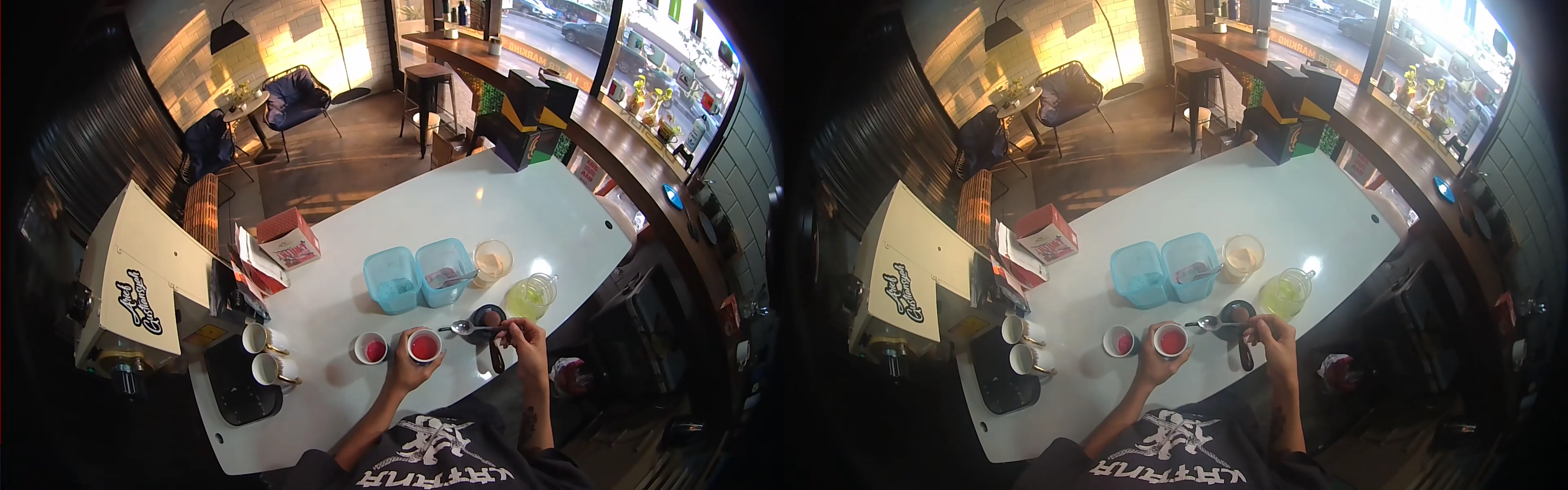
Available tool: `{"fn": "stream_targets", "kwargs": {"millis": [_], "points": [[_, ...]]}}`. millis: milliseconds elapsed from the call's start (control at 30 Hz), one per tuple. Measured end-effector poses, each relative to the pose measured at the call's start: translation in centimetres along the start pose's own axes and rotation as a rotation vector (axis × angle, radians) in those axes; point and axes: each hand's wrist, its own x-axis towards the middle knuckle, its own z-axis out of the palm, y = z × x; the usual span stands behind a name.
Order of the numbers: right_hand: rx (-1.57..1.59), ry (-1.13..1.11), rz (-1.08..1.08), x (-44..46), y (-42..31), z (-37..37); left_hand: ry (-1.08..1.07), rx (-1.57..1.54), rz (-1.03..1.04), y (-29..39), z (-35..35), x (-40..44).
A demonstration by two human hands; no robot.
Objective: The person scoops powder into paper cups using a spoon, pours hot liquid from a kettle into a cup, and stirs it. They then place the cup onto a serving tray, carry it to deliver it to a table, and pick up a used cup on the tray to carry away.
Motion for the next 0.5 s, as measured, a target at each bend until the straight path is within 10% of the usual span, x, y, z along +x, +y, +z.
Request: {"fn": "stream_targets", "kwargs": {"millis": [500], "points": [[0.051,0.028,0.051,0.2,1.0,-0.7,-0.007,-0.009,-0.031,0.1,0.0,0.0]]}}
